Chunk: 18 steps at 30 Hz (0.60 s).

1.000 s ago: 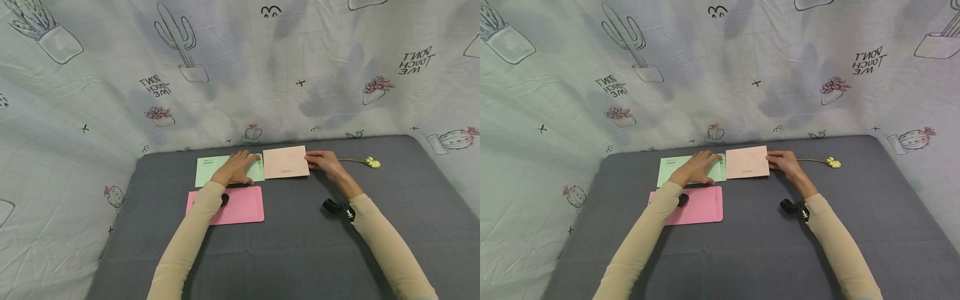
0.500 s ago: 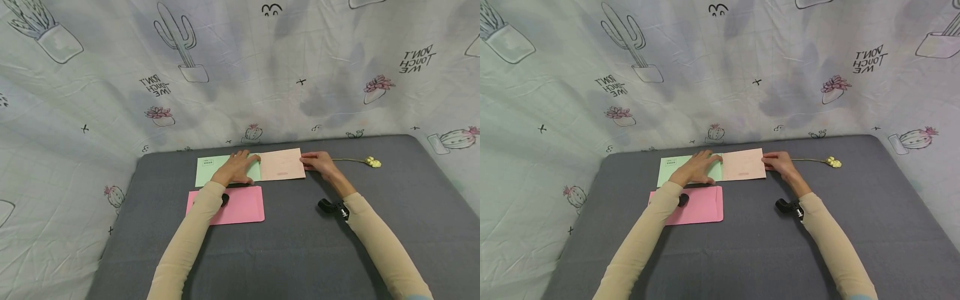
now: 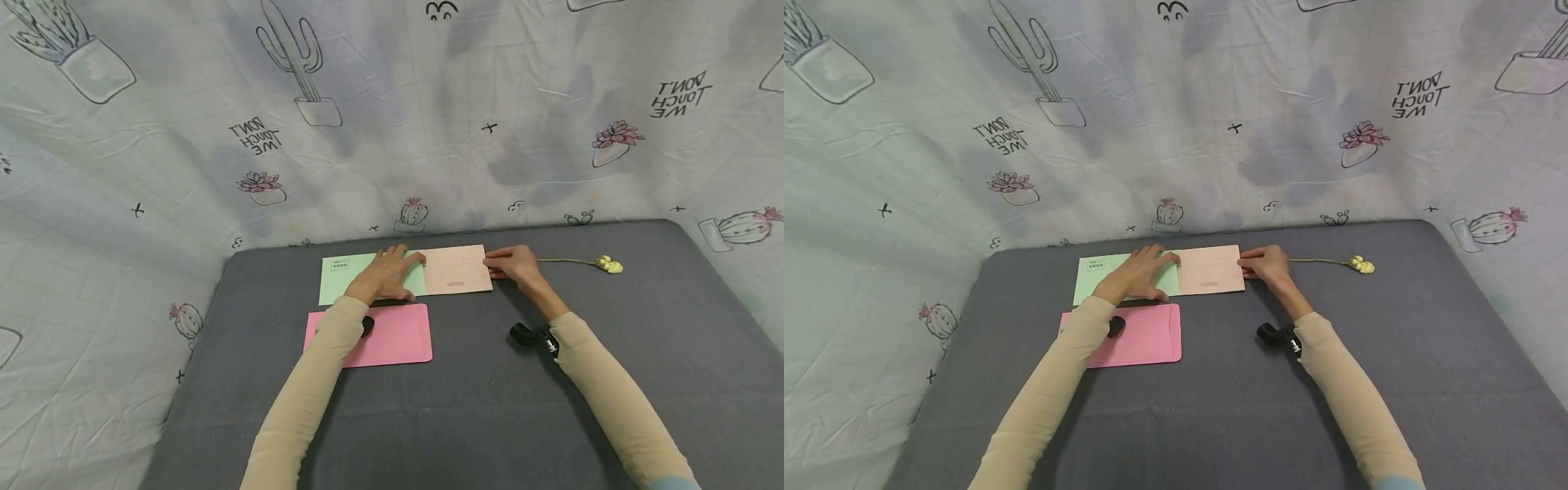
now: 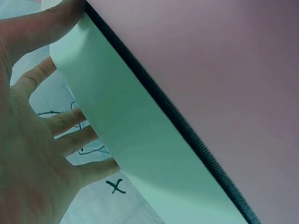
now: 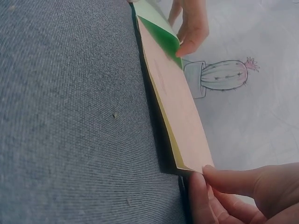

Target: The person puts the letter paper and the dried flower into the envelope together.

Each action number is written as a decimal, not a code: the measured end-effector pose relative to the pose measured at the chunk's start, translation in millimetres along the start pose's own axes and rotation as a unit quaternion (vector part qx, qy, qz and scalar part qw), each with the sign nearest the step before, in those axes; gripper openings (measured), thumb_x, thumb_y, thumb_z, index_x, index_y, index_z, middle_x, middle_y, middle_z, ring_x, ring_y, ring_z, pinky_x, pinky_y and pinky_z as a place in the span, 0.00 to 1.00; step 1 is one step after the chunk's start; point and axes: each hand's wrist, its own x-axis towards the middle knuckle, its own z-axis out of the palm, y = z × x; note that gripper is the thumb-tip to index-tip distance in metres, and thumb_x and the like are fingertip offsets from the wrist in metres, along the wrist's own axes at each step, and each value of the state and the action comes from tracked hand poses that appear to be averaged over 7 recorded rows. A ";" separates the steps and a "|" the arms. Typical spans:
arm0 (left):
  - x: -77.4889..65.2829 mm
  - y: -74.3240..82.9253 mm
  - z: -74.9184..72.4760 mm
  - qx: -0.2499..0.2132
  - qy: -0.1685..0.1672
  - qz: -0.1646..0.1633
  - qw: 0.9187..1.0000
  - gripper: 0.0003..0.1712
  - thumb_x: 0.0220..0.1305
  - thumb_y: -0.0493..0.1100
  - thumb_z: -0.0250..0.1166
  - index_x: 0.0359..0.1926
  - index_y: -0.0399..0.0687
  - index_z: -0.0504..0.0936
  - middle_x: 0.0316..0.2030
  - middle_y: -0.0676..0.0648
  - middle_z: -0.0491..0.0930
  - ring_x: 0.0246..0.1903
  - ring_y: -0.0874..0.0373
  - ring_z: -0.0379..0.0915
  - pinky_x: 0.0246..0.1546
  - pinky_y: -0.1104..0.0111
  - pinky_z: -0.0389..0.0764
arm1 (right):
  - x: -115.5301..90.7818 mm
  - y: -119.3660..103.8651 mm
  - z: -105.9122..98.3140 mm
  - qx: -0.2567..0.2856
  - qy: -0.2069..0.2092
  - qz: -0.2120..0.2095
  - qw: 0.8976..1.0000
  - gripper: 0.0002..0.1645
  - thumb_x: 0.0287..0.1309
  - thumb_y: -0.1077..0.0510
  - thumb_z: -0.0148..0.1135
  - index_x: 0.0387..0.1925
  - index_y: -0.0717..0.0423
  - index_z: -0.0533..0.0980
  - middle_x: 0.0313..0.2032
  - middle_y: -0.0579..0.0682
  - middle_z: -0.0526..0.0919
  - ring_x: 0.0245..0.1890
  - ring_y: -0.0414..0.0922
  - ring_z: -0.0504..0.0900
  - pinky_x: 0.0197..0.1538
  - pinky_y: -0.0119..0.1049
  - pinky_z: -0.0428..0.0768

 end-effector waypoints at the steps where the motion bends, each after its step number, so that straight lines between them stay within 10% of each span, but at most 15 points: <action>1: 0.0 0.3 0.0 -0.001 0.000 0.000 1.000 0.41 0.51 0.58 0.75 0.65 0.65 0.67 0.66 0.42 0.61 0.67 0.44 0.57 0.67 0.43 0.55 | 0.0 -0.3 0.3 0.001 -0.001 0.000 1.000 0.20 0.63 0.65 0.62 0.53 0.77 0.75 0.42 0.65 0.84 0.25 0.33 0.83 0.36 0.31 0.84; 18: -1.3 0.7 -2.7 -0.009 -0.001 0.002 1.000 0.42 0.51 0.57 0.76 0.65 0.64 0.67 0.66 0.42 0.61 0.66 0.44 0.57 0.67 0.43 0.55 | 2.2 -3.8 9.8 0.015 -0.015 -0.010 1.000 0.19 0.61 0.69 0.62 0.52 0.78 0.75 0.44 0.70 0.83 0.24 0.34 0.84 0.36 0.31 0.84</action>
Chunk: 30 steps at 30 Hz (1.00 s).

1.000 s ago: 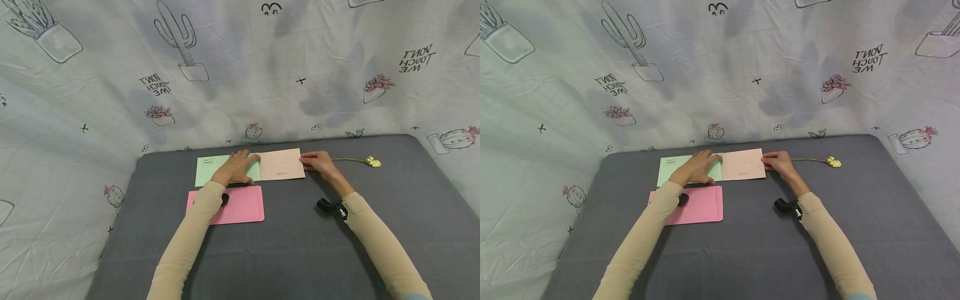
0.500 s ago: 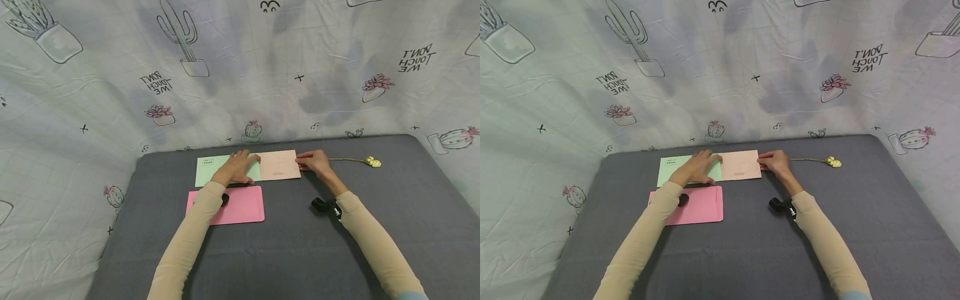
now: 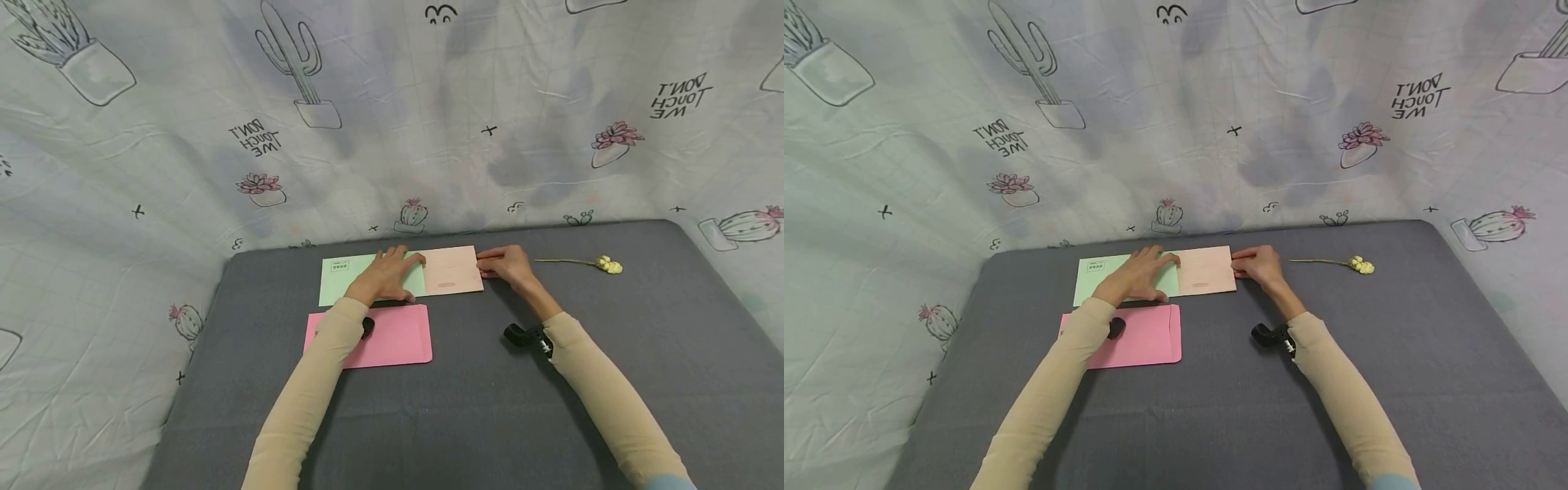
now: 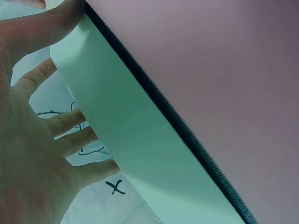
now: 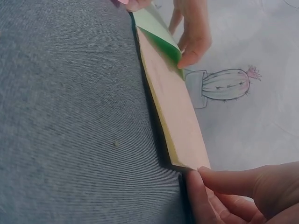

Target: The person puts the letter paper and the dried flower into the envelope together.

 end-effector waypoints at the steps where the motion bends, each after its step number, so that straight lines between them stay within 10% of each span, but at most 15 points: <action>1: -0.1 -0.1 0.0 -0.001 0.000 0.000 1.000 0.42 0.51 0.57 0.76 0.65 0.64 0.67 0.67 0.42 0.61 0.66 0.44 0.57 0.67 0.43 0.55 | -0.2 -0.6 1.0 -0.001 -0.002 -0.001 1.000 0.20 0.61 0.69 0.62 0.52 0.78 0.75 0.44 0.70 0.82 0.25 0.34 0.84 0.36 0.31 0.84; 30: 1.3 0.2 1.7 -0.003 0.002 -0.010 1.000 0.43 0.50 0.56 0.76 0.65 0.65 0.66 0.68 0.42 0.60 0.69 0.45 0.55 0.68 0.43 0.53 | 6.7 -9.5 24.2 0.017 -0.047 -0.010 0.999 0.19 0.65 0.68 0.58 0.54 0.78 0.73 0.48 0.74 0.79 0.28 0.37 0.84 0.38 0.32 0.84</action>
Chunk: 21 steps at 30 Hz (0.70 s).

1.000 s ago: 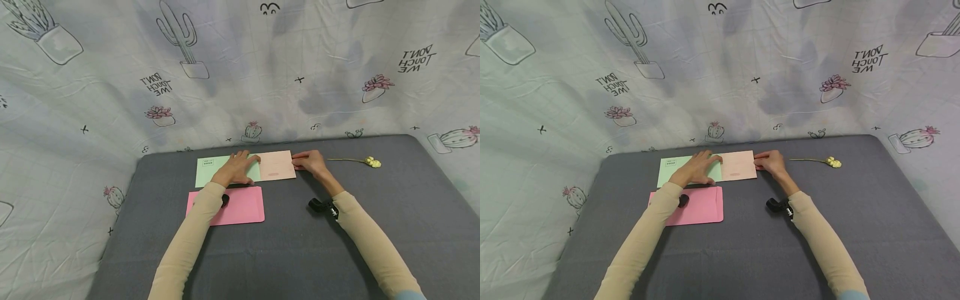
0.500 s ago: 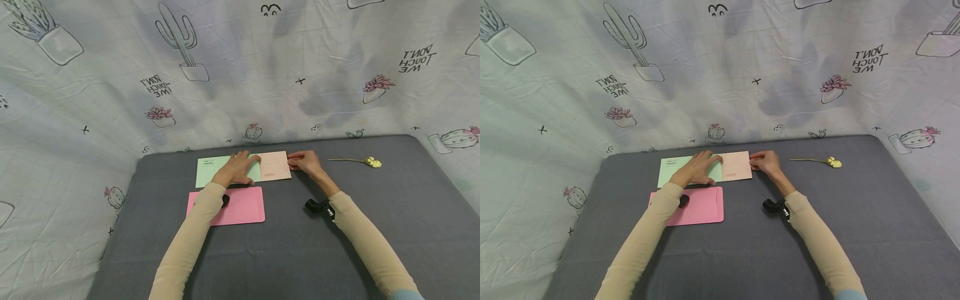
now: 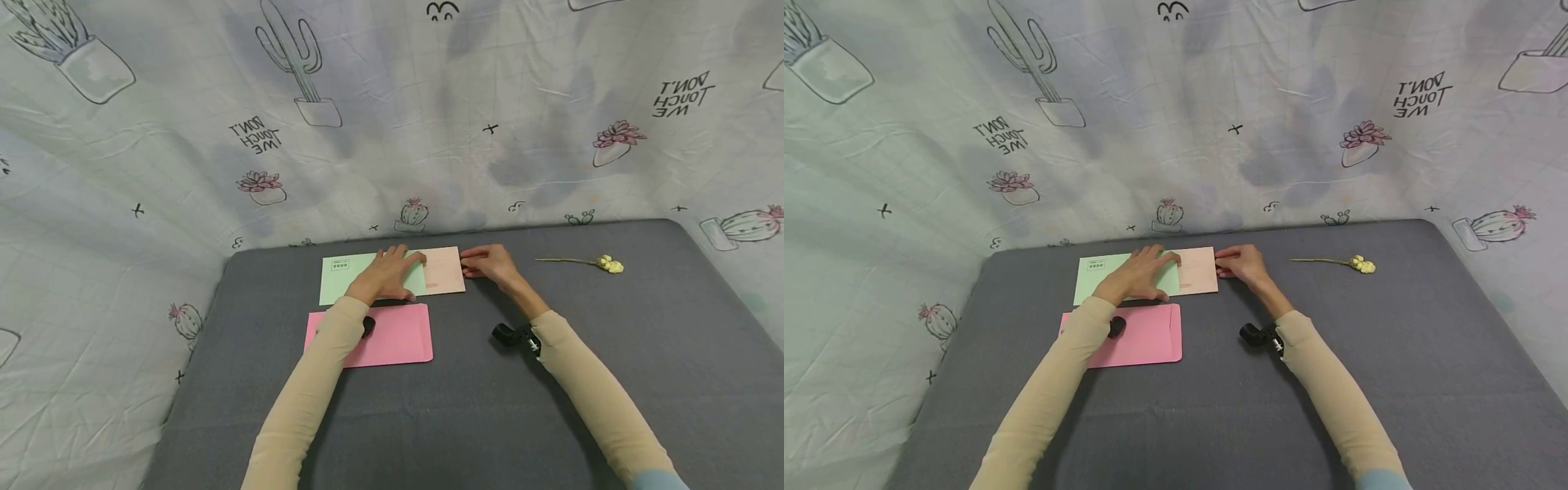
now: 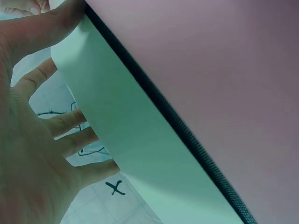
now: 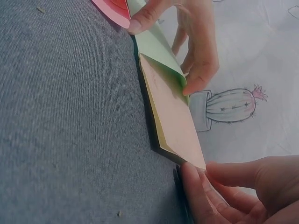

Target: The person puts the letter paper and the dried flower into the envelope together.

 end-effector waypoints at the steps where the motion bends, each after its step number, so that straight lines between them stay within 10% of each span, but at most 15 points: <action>1: 0.2 -0.1 0.3 0.000 0.001 -0.001 1.000 0.43 0.50 0.56 0.77 0.66 0.65 0.66 0.68 0.42 0.60 0.69 0.45 0.55 0.68 0.43 0.53 | 0.3 -0.7 1.0 0.000 -0.004 0.002 1.000 0.19 0.65 0.68 0.58 0.55 0.78 0.73 0.48 0.74 0.79 0.29 0.38 0.84 0.38 0.32 0.84; 21: 1.8 -1.9 -0.3 -0.001 -0.002 0.003 1.000 0.43 0.50 0.57 0.76 0.66 0.65 0.66 0.68 0.42 0.60 0.68 0.45 0.55 0.68 0.44 0.54 | 5.0 -4.3 15.8 0.002 -0.064 -0.014 0.998 0.20 0.70 0.66 0.52 0.58 0.75 0.72 0.52 0.72 0.78 0.39 0.45 0.87 0.44 0.36 0.83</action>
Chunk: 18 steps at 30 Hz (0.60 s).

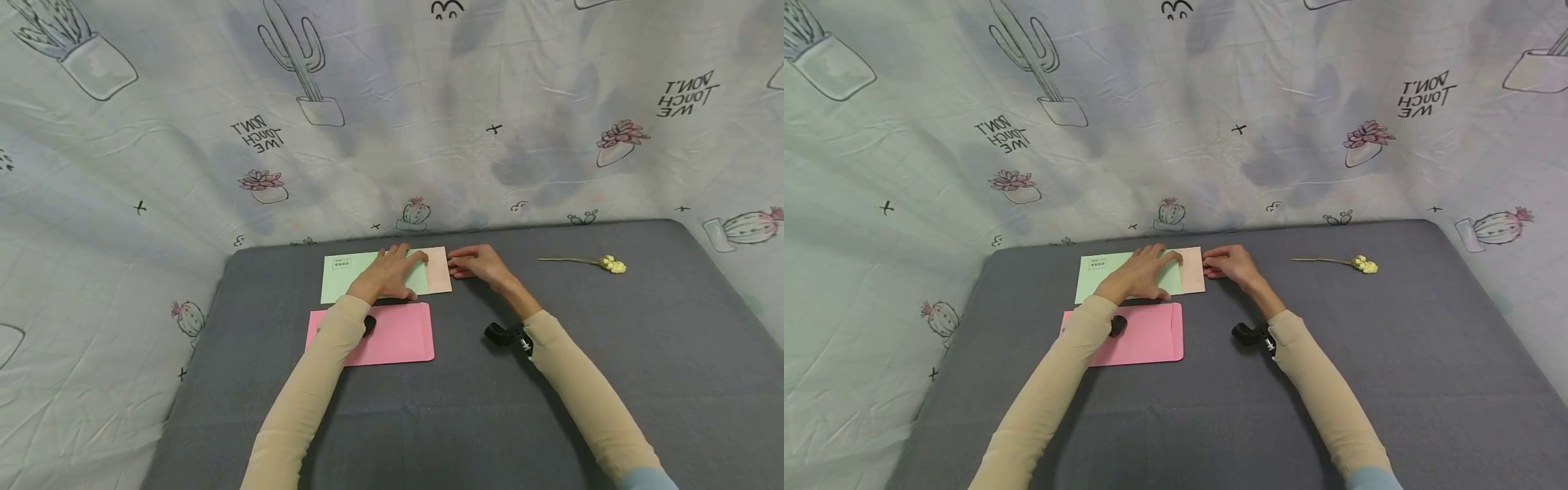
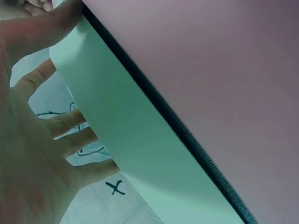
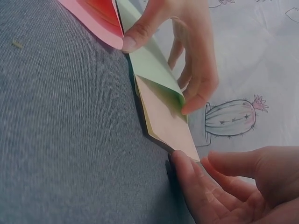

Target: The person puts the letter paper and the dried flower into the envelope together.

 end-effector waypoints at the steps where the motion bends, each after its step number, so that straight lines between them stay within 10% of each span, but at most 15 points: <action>1: 0.0 0.1 -0.3 -0.001 0.000 0.000 1.000 0.44 0.50 0.57 0.76 0.66 0.65 0.66 0.68 0.42 0.60 0.68 0.45 0.55 0.68 0.44 0.54 | 0.2 -0.2 0.7 0.001 0.000 0.001 1.000 0.19 0.70 0.66 0.52 0.58 0.74 0.72 0.52 0.72 0.78 0.39 0.45 0.87 0.44 0.36 0.84; 18: 0.8 0.5 -0.7 0.007 -0.008 -0.007 1.000 0.43 0.50 0.57 0.76 0.66 0.66 0.65 0.68 0.42 0.59 0.68 0.45 0.56 0.68 0.44 0.54 | 3.8 -3.4 14.8 0.050 -0.030 -0.002 0.998 0.21 0.71 0.65 0.50 0.60 0.76 0.70 0.53 0.73 0.77 0.44 0.50 0.86 0.47 0.40 0.83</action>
